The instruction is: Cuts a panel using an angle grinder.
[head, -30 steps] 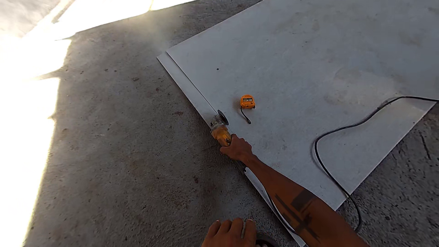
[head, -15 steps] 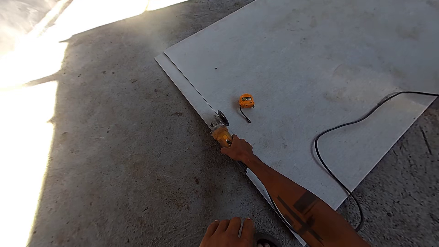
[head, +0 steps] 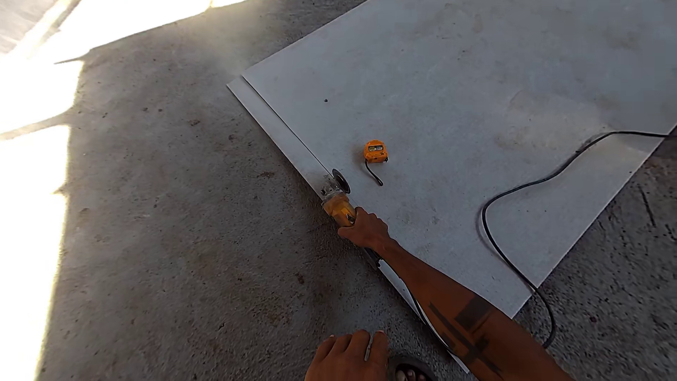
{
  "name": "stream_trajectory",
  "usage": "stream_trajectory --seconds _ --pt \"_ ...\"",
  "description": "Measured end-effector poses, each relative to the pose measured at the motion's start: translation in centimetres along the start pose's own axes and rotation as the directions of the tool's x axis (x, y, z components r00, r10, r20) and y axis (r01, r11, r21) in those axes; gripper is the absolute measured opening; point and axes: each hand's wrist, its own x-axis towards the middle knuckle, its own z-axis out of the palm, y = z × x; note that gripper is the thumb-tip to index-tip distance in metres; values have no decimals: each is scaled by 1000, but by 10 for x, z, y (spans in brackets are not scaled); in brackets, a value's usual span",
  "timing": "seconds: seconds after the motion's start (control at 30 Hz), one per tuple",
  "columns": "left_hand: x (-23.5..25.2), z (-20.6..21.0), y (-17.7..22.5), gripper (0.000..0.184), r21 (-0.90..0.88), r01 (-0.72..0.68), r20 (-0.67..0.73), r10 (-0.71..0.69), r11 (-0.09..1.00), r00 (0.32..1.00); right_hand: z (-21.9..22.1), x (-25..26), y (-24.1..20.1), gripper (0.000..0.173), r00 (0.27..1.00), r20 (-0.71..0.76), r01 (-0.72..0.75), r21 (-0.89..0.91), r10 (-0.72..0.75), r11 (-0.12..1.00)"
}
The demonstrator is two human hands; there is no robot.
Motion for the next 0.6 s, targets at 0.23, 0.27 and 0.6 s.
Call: stream_trajectory --seconds 0.23,0.27,0.6 --pt "1 -2 0 54 -10 0 10 0 1000 1000 2 -4 3 71 1000 5 -13 -6 13 1000" --pt "0 -1 -1 55 -9 1 6 -1 1000 1000 2 -5 4 70 1000 4 -13 -6 13 1000" --pt "-4 -2 -6 55 -27 9 15 -8 1000 1000 4 -12 11 70 1000 2 -18 10 18 1000"
